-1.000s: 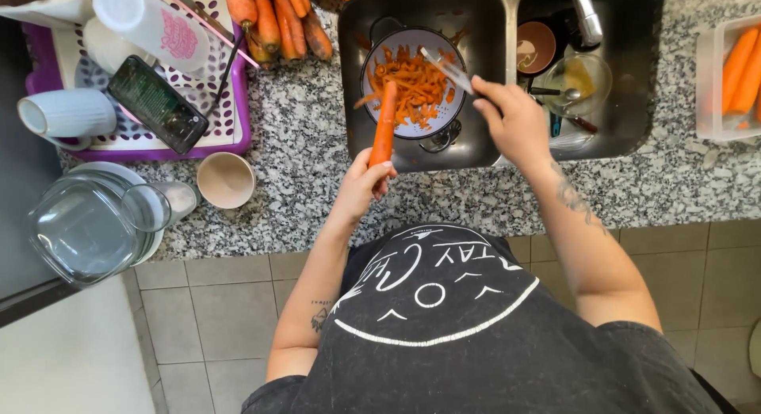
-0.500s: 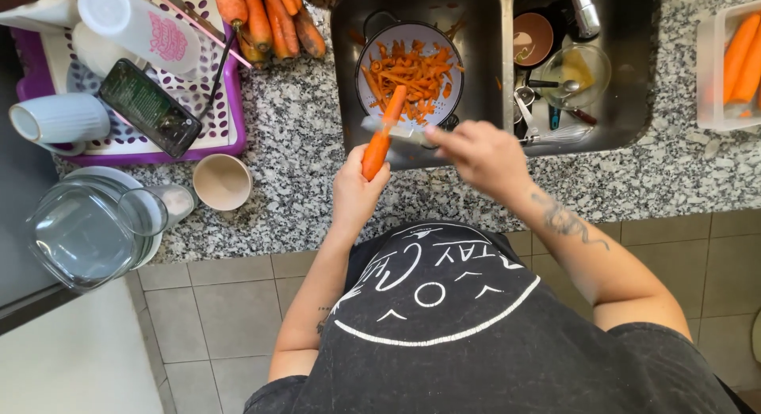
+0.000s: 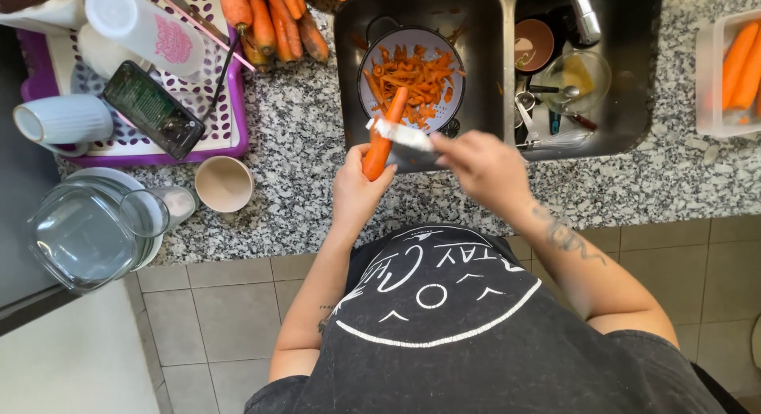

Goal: The person peels several carrots using a peeler over a kitchen sink, allowing the peels to fall into a bowl. They handle the carrots one by one, rotating them to remove the skin completely.

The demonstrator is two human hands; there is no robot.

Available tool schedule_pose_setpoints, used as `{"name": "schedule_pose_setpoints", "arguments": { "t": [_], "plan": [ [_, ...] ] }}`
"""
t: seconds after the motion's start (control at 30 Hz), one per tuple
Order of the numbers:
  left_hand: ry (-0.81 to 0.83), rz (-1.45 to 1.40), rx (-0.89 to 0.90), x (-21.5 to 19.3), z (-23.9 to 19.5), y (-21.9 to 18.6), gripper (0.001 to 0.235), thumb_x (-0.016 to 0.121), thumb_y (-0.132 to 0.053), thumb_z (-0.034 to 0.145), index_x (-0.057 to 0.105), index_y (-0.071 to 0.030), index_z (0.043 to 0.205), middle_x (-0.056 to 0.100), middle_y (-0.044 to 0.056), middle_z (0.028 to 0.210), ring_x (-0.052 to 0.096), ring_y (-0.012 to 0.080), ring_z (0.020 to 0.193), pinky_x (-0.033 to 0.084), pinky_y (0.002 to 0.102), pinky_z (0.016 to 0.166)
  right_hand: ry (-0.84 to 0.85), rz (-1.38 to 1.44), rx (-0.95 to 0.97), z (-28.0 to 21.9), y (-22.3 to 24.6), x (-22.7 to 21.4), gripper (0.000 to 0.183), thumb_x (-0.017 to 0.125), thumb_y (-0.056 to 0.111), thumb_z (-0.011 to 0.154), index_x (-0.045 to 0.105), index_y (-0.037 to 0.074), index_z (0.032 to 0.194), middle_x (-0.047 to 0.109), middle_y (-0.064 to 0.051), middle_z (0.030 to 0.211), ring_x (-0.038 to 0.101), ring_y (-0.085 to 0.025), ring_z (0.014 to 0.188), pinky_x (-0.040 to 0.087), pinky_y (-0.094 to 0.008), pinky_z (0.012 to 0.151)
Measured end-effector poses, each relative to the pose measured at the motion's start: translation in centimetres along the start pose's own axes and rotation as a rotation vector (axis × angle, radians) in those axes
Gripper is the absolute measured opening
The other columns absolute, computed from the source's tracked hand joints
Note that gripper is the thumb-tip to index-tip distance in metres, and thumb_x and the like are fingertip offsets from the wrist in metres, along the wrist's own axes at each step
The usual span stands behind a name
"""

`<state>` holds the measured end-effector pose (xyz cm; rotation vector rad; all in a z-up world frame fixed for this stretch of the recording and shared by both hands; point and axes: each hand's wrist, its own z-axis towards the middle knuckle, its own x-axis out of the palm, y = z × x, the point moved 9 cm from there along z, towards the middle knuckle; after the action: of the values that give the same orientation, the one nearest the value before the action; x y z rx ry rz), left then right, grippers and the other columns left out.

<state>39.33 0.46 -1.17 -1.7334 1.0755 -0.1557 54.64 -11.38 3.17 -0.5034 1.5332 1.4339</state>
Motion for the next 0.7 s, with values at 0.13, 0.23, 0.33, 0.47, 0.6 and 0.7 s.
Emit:
{"name": "schedule_pose_setpoints", "arguments": {
  "t": [0.13, 0.23, 0.33, 0.47, 0.6, 0.7],
  "plan": [
    [-0.1, 0.071, -0.001, -0.1, 0.5, 0.4, 0.037, 0.075, -0.018, 0.072, 0.059, -0.007, 0.104, 0.065, 0.022, 0.09, 0.063, 0.0426, 0.087, 0.05, 0.051, 0.073, -0.082, -0.16, -0.139, -1.9, 5.1, -0.9, 0.025, 0.06, 0.03, 0.089, 0.065, 0.026, 0.113, 0.061, -0.001, 0.078, 0.063, -0.02, 0.069, 0.052, -0.029, 0.062],
    [-0.137, 0.024, 0.006, -0.5, 0.3, -0.4, 0.032, 0.075, -0.02, 0.073, 0.059, -0.009, 0.098, 0.066, 0.019, 0.087, 0.065, 0.0386, 0.084, 0.051, 0.046, 0.074, -0.104, -0.247, -0.161, -2.3, 5.7, -0.5, 0.024, 0.056, 0.031, 0.091, 0.064, 0.025, 0.113, 0.057, 0.0, 0.08, 0.06, -0.018, 0.068, 0.051, -0.029, 0.057],
    [-0.173, 0.031, 0.005, -0.9, 0.0, -0.3, 0.032, 0.074, -0.02, 0.076, 0.058, -0.008, 0.1, 0.066, 0.018, 0.084, 0.065, 0.0363, 0.08, 0.051, 0.044, 0.071, -0.086, -0.223, -0.171, -2.3, 5.6, 0.0, 0.024, 0.056, 0.03, 0.091, 0.064, 0.024, 0.113, 0.057, -0.001, 0.078, 0.061, -0.02, 0.065, 0.051, -0.03, 0.055],
    [-0.156, 0.008, 0.027, -1.0, -0.2, -0.5, 0.033, 0.073, -0.021, 0.078, 0.056, -0.005, 0.102, 0.064, 0.02, 0.085, 0.065, 0.0359, 0.077, 0.051, 0.044, 0.067, -0.098, -0.298, -0.163, -0.2, 3.4, 0.0, 0.023, 0.057, 0.032, 0.091, 0.063, 0.028, 0.113, 0.056, 0.0, 0.077, 0.06, -0.02, 0.065, 0.051, -0.031, 0.055],
    [-0.057, -0.01, 0.018, 0.1, 0.4, 0.9, 0.037, 0.074, -0.028, 0.08, 0.057, -0.006, 0.103, 0.064, 0.018, 0.086, 0.064, 0.0265, 0.07, 0.052, 0.037, 0.06, -0.135, -0.386, 0.065, 2.9, -6.5, -1.3, 0.016, 0.061, 0.032, 0.096, 0.066, 0.026, 0.11, 0.057, -0.003, 0.077, 0.063, -0.026, 0.068, 0.052, -0.04, 0.058],
    [-0.028, -0.085, -0.057, 0.2, 0.8, 1.6, 0.041, 0.074, -0.035, 0.079, 0.058, -0.005, 0.102, 0.063, 0.014, 0.082, 0.062, 0.0191, 0.066, 0.052, 0.032, 0.056, -0.194, -0.404, 0.109, 2.6, -8.9, -2.4, 0.02, 0.061, 0.035, 0.097, 0.065, 0.029, 0.115, 0.057, 0.0, 0.08, 0.064, -0.024, 0.069, 0.053, -0.038, 0.062]
  ]
}}
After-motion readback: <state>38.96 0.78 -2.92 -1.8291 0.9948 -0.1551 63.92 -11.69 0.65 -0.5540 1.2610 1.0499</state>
